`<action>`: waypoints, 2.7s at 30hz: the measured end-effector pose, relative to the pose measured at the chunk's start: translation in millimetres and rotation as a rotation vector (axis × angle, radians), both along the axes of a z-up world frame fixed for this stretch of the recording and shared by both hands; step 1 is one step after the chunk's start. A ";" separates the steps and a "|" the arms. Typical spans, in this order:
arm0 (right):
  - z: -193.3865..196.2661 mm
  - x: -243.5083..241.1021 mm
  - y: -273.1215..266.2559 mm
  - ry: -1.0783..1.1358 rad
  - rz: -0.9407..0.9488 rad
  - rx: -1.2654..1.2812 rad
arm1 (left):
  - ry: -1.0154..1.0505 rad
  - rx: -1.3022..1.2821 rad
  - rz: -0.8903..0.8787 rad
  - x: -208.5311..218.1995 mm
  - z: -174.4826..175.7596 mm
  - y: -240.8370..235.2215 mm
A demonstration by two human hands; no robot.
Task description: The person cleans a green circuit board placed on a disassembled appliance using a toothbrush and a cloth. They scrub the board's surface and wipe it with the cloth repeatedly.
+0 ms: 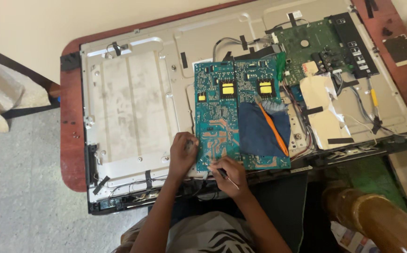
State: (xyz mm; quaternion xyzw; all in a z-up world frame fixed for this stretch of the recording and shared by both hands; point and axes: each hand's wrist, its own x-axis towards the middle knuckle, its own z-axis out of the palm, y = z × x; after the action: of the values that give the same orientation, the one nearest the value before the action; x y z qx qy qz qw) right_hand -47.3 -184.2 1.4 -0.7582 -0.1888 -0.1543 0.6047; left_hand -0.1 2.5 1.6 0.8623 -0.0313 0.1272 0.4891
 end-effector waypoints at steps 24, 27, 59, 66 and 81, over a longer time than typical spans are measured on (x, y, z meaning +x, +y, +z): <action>-8.2 7.0 6.0 -0.005 0.005 0.016 | -0.062 -0.047 -0.022 4.6 -2.0 3.9; -7.6 7.0 -2.4 0.004 -0.033 -0.032 | -0.030 0.003 0.010 5.8 -6.3 -1.9; -2.6 8.5 -8.6 0.151 -0.120 0.122 | -0.062 -0.090 -0.007 4.7 -5.4 1.8; -8.7 4.7 -6.8 0.143 -0.059 0.222 | -0.105 -0.123 -0.046 3.9 -8.5 6.1; -1.9 7.3 -7.6 0.006 -0.159 -0.095 | -0.047 -0.089 -0.023 5.5 -6.5 1.6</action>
State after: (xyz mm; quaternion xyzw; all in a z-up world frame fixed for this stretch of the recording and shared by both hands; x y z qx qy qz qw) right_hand -40.0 -191.7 -0.5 -0.7991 -0.1333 -0.1906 0.5544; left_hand 5.4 4.1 -4.9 0.8360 -0.0470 0.1428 0.5277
